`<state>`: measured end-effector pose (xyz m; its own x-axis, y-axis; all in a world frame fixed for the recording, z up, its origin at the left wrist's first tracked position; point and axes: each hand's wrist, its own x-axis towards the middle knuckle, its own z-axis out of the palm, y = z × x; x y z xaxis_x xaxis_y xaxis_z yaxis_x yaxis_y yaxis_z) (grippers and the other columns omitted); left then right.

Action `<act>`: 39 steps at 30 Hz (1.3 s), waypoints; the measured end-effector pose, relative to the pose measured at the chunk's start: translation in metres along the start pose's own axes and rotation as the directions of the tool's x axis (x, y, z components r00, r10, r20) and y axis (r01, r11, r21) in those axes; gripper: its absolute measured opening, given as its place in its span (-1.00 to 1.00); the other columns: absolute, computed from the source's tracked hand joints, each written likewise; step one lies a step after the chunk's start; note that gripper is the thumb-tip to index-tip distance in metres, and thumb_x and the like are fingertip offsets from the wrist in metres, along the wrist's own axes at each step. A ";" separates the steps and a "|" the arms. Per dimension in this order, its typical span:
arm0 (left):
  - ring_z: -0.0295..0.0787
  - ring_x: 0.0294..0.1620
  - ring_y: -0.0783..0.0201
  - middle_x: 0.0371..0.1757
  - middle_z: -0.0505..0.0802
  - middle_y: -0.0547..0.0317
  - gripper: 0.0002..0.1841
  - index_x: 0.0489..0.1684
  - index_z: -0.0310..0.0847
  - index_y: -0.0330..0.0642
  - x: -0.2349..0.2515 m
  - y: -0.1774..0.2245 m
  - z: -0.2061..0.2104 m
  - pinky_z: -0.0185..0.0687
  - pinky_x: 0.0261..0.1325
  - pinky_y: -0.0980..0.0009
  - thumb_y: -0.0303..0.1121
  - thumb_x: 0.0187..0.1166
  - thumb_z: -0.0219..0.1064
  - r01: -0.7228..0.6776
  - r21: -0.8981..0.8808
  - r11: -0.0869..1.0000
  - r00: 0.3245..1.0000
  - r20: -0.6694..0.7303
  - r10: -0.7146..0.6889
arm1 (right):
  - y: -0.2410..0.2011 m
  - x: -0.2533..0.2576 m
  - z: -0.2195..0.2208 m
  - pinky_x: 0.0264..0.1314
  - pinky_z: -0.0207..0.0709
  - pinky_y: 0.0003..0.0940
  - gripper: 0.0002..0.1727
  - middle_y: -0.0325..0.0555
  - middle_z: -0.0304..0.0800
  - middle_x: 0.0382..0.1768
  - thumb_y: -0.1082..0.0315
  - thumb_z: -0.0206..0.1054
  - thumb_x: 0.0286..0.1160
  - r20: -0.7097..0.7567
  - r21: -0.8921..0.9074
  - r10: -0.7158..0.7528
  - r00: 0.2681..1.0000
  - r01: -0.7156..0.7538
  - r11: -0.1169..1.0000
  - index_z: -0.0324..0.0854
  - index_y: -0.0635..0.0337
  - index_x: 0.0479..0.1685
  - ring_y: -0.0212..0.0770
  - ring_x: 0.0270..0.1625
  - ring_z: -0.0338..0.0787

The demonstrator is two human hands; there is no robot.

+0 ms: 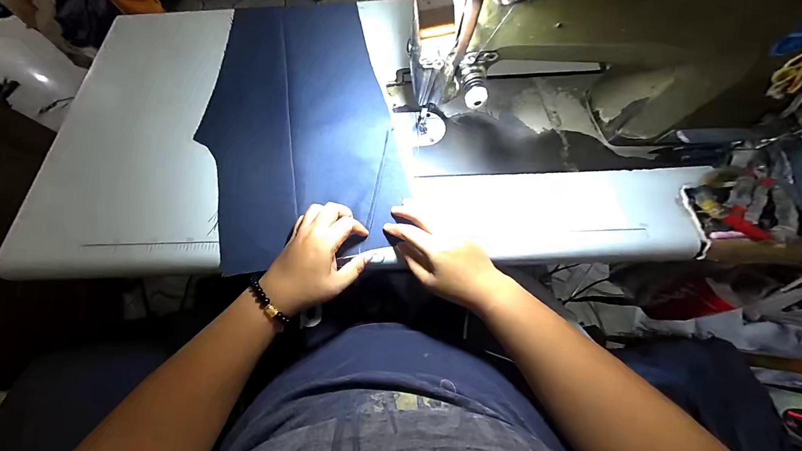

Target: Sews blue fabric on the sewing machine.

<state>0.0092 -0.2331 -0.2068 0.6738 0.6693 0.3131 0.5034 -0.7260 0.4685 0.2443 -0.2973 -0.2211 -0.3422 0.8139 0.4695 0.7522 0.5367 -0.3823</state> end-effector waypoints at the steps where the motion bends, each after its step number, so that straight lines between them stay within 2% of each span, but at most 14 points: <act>1: 0.64 0.18 0.00 0.08 0.78 0.02 -0.64 -0.07 0.83 -0.16 -0.003 -0.001 0.000 0.53 0.23 -0.03 -0.06 0.45 0.39 -0.011 -0.008 1.000 1.000 -0.006 0.011 | 0.001 0.000 0.002 0.59 0.49 0.00 -0.68 0.06 0.80 0.34 0.34 0.30 0.47 -0.025 0.013 -0.016 1.000 0.017 1.000 0.86 0.15 0.11 0.08 0.54 0.67; 4: 0.66 0.21 0.04 0.11 0.80 0.04 -0.76 -0.21 0.84 -0.16 -0.008 -0.003 0.002 0.55 0.30 0.05 -0.20 0.42 0.40 -0.029 -0.021 0.999 0.998 -0.054 0.028 | 0.004 -0.001 0.005 0.53 0.55 -0.08 -0.78 0.02 0.89 0.13 0.38 0.33 0.46 -0.120 0.056 -0.106 0.987 0.114 0.992 0.89 0.18 -0.12 0.03 0.40 0.76; 6: 0.67 0.21 0.07 0.12 0.81 0.06 -0.80 -0.24 0.84 -0.15 -0.009 -0.004 0.004 0.54 0.30 0.07 -0.23 0.45 0.39 -0.036 -0.016 0.999 0.996 -0.079 0.034 | 0.007 -0.003 0.005 0.47 0.60 -0.12 -0.80 0.01 0.90 0.07 0.38 0.34 0.44 -0.138 0.076 -0.136 0.981 0.147 0.986 0.90 0.19 -0.17 -0.01 0.33 0.79; 8: 0.69 0.19 0.08 0.08 0.83 0.06 -0.81 -0.25 0.85 -0.15 -0.008 -0.002 0.006 0.55 0.28 0.08 -0.25 0.47 0.37 -0.051 -0.006 0.999 0.992 -0.113 0.050 | 0.007 -0.004 0.005 0.43 0.61 -0.15 -0.80 0.01 0.89 0.07 0.37 0.35 0.43 -0.119 0.069 -0.139 0.983 0.148 0.987 0.90 0.18 -0.17 -0.04 0.30 0.80; 12: 0.69 0.01 0.09 -0.10 0.83 0.04 -0.83 -0.31 0.85 -0.19 0.005 0.004 0.010 0.55 0.13 0.17 -0.32 0.47 0.38 -0.111 0.017 0.994 0.980 -0.164 0.112 | 0.004 -0.002 0.005 0.46 0.58 -0.15 -0.78 0.01 0.89 0.10 0.35 0.35 0.43 -0.106 0.046 -0.129 0.986 0.135 0.990 0.90 0.16 -0.13 -0.02 0.33 0.79; 16: 0.71 -0.07 0.08 -0.16 0.80 0.03 -0.82 -0.23 0.85 -0.21 0.011 0.009 0.006 0.64 0.00 0.19 -0.33 0.43 0.36 -0.086 0.031 0.996 0.994 -0.071 0.089 | 0.004 -0.003 0.006 0.54 0.55 -0.12 -0.78 0.00 0.90 0.14 0.36 0.34 0.47 -0.127 0.051 -0.132 0.983 0.139 0.989 0.90 0.17 -0.12 0.00 0.40 0.77; 24: 0.75 -0.12 0.15 -0.21 0.85 0.08 -0.85 -0.29 0.88 -0.19 0.005 0.015 0.001 0.66 -0.03 0.30 -0.39 0.45 0.36 -0.107 0.099 0.989 0.991 -0.075 0.115 | 0.004 -0.003 0.007 0.55 0.55 -0.14 -0.77 0.00 0.90 0.14 0.36 0.30 0.51 -0.120 0.037 -0.135 0.983 0.141 0.989 0.89 0.17 -0.10 -0.01 0.42 0.77; 34: 0.79 -0.14 0.10 -0.22 0.86 0.03 -0.85 -0.30 0.87 -0.24 0.005 0.016 -0.001 0.70 -0.05 0.27 -0.44 0.50 0.34 -0.192 0.166 0.967 0.977 -0.064 0.204 | 0.003 -0.003 0.007 0.55 0.55 -0.12 -0.77 -0.02 0.90 0.16 0.33 0.30 0.52 -0.112 0.026 -0.125 0.986 0.129 0.991 0.89 0.16 -0.10 -0.02 0.42 0.77; 39: 0.80 -0.06 0.10 -0.16 0.88 0.02 -0.86 -0.31 0.85 -0.26 0.006 0.017 0.000 0.71 0.03 0.29 -0.45 0.51 0.34 -0.214 0.169 0.962 0.972 -0.058 0.226 | 0.003 -0.002 0.007 0.55 0.55 -0.11 -0.76 -0.01 0.91 0.14 0.34 0.30 0.51 -0.113 0.031 -0.128 0.985 0.132 0.991 0.89 0.16 -0.12 -0.01 0.41 0.78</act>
<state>0.0217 -0.2416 -0.1971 0.7376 0.4958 0.4584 0.4317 -0.8683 0.2445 0.2435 -0.2957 -0.2286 -0.3700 0.7083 0.6012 0.6825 0.6463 -0.3413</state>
